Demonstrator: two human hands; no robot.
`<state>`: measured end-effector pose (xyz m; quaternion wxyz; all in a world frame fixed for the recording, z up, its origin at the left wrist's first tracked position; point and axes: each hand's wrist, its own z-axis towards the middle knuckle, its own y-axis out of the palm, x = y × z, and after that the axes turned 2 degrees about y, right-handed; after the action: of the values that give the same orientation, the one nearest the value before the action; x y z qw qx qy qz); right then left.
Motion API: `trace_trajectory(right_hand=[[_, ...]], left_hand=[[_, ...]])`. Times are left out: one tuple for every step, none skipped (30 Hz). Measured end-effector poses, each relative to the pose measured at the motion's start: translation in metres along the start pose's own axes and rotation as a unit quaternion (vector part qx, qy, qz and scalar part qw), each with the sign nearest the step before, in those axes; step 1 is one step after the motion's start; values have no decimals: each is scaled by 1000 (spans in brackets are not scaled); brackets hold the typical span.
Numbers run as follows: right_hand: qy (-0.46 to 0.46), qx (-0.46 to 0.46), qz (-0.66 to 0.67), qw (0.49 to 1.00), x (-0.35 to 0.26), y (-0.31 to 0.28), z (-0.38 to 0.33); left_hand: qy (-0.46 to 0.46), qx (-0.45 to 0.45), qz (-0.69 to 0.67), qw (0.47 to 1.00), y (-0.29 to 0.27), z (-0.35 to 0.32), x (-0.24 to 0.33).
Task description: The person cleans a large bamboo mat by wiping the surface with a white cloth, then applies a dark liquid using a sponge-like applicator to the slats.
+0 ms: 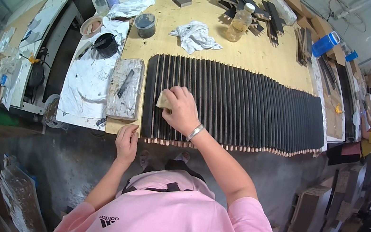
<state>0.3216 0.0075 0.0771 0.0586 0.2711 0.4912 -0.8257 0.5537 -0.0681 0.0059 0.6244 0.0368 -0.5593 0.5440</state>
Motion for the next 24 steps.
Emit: trace_trajectory(right_hand=[[5,9,-17,1000,5,1,0],[7,15,-31,999,10,-1,0],[32,49,-68,996,22,-13,2],[92,59,-110,988,32,-31,5],[181,74,-164,967,56,-43,5],[195,107,-236,946,81,-56,1],[222,130,-271,927,86,-67,7],[218,156,-273,924,85,-70,6],[199,140,-237,941,80,-63,9],[187,123,-205,953,63,-55,14],[129,113,-160,972,47,-37,16],[71,102,-112,986,31,-17,20],[35,74,-79,994,15,0,23],[0,47,-44,998,6,11,26],[32,46,-66,996,13,10,29],[60,44,-84,994,26,9,35],[135,61,-134,980,49,-1,37],[219,63,-156,961,69,-22,40],[312,71,-184,929,103,-41,38],[292,121,-287,904,120,-55,31],[301,157,-284,897,126,-59,30],[309,192,-278,889,130,-60,33],[267,175,-239,917,115,-50,44],[229,159,-202,939,91,-32,54]], left_hand=[[27,-1,15,1000,0,5,-4],[22,5,14,1000,0,9,-8],[35,-9,22,999,-1,15,-13],[46,-25,30,998,-2,17,-17],[67,-11,44,997,1,22,-17],[64,-8,41,997,2,20,-18],[81,4,77,994,5,22,-22],[99,17,114,988,8,23,-25],[109,27,142,984,10,19,-26],[108,27,135,985,13,19,-27],[114,26,149,982,15,18,-28],[120,26,166,978,17,18,-29],[125,30,167,978,18,19,-28],[126,28,165,978,17,19,-28],[121,21,160,980,17,19,-27],[111,17,159,981,14,18,-28],[109,16,159,981,13,18,-27],[113,20,156,981,11,16,-27],[121,25,150,981,13,18,-25],[119,28,151,981,12,18,-25],[120,23,157,980,14,19,-24],[120,18,165,979,16,20,-23],[118,20,167,979,17,20,-23],[119,21,163,979,17,21,-22]])
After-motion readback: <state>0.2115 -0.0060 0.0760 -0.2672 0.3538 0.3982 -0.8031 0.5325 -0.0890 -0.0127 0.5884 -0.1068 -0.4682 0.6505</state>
